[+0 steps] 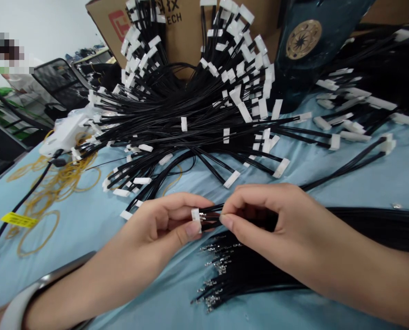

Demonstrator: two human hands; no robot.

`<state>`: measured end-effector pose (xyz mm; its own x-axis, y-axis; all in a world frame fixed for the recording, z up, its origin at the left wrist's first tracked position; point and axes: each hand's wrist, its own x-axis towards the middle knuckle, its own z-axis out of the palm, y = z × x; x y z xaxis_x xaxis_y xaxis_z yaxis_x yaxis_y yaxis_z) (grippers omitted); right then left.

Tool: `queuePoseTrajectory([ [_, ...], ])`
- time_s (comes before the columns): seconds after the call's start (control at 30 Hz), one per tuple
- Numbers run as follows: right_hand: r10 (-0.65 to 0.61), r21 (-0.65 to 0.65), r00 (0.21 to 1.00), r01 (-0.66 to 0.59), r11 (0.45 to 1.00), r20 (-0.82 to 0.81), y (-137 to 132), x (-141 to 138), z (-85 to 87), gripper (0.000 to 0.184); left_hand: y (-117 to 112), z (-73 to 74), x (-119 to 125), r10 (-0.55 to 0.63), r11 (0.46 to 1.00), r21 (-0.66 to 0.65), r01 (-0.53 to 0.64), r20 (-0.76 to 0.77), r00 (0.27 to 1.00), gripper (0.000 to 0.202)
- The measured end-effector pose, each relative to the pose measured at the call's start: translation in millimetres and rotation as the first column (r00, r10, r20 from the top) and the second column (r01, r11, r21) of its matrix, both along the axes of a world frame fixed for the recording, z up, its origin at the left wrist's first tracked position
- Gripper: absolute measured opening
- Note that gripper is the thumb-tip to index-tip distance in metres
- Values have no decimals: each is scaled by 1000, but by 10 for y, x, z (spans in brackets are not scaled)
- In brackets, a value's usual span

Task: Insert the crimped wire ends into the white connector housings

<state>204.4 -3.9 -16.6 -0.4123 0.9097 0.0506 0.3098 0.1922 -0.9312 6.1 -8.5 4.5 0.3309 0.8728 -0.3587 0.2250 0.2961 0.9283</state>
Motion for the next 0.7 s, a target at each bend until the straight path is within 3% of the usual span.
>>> queuePoseTrajectory([
  [0.13,12,-25,1000,-13,1000,-20,-16,5,-6,21,-4,-10,-8,-6,999,-37,7,30,1000,19],
  [0.33,6,53,999,-8,999,40,-29,6,-31,23,-52,2,-31,-5,999,-44,10,108,994,25],
  [0.7,-19,175,996,3,985,90,-30,-29,-79,22,-52,-27,28,1,995,96,-2,15,1000,25],
])
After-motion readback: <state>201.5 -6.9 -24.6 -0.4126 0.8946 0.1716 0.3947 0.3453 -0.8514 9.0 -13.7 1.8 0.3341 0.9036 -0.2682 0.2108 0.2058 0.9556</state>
